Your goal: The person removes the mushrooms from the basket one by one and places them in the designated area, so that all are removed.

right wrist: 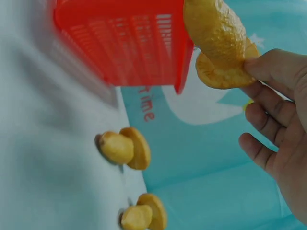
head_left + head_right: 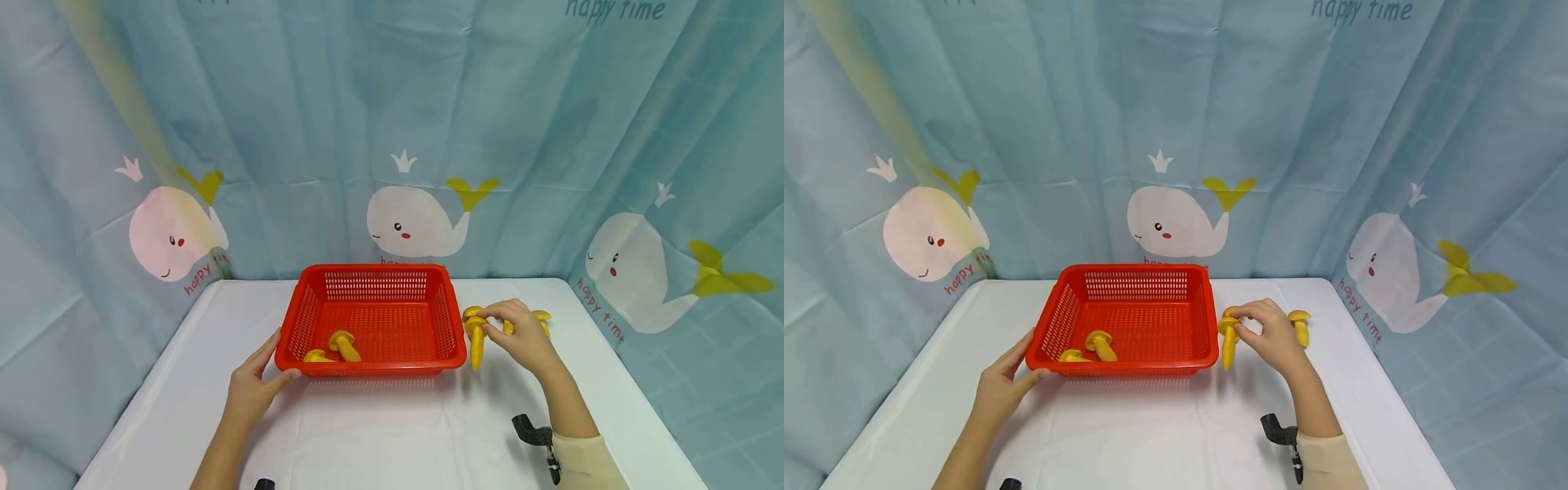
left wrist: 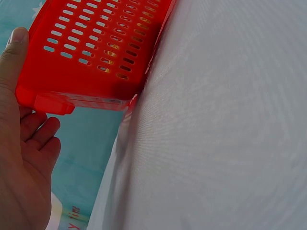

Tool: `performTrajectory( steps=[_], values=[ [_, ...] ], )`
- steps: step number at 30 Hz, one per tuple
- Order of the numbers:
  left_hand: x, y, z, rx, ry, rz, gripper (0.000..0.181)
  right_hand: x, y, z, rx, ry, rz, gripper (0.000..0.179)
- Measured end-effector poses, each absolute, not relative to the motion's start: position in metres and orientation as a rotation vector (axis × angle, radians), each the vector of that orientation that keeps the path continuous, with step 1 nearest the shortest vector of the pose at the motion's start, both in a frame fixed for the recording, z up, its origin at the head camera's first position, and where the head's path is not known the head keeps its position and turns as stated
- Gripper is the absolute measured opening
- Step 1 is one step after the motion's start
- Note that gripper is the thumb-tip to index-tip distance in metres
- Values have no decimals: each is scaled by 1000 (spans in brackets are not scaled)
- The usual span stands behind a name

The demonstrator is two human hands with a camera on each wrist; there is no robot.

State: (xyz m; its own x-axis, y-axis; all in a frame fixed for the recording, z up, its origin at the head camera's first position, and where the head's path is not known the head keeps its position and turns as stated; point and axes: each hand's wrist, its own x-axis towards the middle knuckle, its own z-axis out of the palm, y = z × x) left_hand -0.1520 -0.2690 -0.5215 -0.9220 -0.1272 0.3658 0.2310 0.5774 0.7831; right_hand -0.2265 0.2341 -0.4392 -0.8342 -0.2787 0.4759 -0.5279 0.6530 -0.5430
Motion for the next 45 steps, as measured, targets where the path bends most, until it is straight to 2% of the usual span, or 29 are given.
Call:
performTrajectory(
  steps=[26,45],
  values=[
    [-152,-270,-523,-71,-2414,-1322,86,-253,261,-488,612,-2707,958,17],
    [-151,-268,-523,-57,-2432,-1314,85,-260,266,-513,503,-2893,970,17]
  ],
)
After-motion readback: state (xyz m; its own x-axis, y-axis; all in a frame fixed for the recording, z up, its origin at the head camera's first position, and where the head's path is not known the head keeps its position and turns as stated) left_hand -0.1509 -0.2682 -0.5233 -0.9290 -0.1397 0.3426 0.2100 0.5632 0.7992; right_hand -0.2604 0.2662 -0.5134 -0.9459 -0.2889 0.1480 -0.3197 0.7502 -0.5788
